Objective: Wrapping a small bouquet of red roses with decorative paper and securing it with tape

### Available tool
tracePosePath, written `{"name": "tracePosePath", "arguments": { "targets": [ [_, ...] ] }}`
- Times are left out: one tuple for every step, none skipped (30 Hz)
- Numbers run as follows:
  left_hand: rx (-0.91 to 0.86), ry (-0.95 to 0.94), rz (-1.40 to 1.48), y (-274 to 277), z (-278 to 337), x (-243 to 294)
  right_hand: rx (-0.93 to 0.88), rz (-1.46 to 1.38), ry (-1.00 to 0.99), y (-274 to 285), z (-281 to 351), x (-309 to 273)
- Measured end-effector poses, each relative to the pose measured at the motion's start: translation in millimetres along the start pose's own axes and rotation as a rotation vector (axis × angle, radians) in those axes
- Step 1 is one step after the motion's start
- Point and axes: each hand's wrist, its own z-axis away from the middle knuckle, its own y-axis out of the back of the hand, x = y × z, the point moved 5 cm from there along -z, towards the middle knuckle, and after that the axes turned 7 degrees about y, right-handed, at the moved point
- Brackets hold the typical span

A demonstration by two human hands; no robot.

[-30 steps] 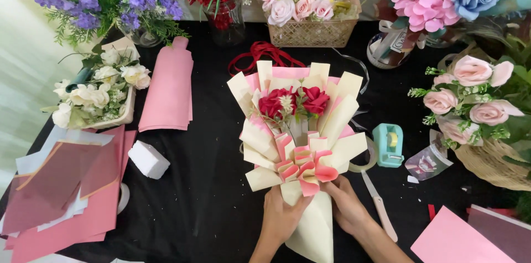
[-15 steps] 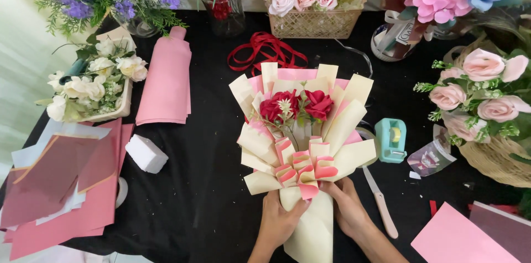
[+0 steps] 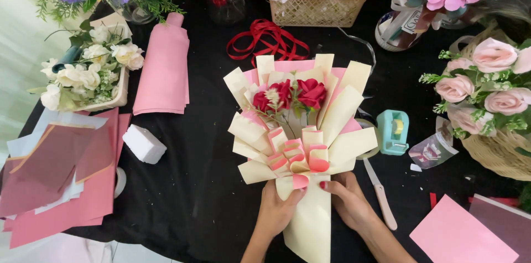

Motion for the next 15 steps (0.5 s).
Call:
{"name": "tracePosePath", "arguments": {
  "targets": [
    [0.002,0.06,-0.001,2,0,-2,-0.047,0.007,0.022,-3,1,-3],
    [0.005,0.119,-0.002,4,-1,-3,-0.094,0.015,0.044,-6,1,-5],
    [0.003,0.118,-0.003,3,0,-2,-0.093,0.014,0.045,-7,1,-6],
    [-0.001,0.086,0.008,1,1,0,-0.055,0.008,0.029,-7,1,-7],
    [-0.001,0.052,0.019,1,1,3,-0.021,0.001,0.011,-7,0,-7],
    [0.001,0.051,0.019,0,3,6,-0.024,0.0,0.011,-5,-1,-4],
    [0.026,0.013,-0.026,-1,5,11,-0.031,0.009,0.011,-2,-1,-1],
    [0.051,-0.024,-0.071,-1,8,15,-0.039,0.018,0.011,0,-2,3],
    [0.055,-0.023,-0.069,0,10,13,-0.042,0.019,0.007,0,-4,2],
    [0.032,-0.071,-0.056,0,12,12,-0.017,0.026,-0.034,2,-5,3],
    [0.007,-0.119,-0.042,0,15,11,0.009,0.034,-0.075,5,-6,4],
    [0.011,-0.117,-0.04,2,16,9,0.007,0.036,-0.078,12,-8,6],
    [-0.091,-0.153,0.082,1,17,9,-0.043,0.001,-0.064,17,-11,7],
    [-0.194,-0.188,0.205,0,18,9,-0.093,-0.035,-0.051,22,-14,8],
    [-0.19,-0.188,0.207,-1,20,11,-0.095,-0.032,-0.053,22,-14,7]
  ]
}}
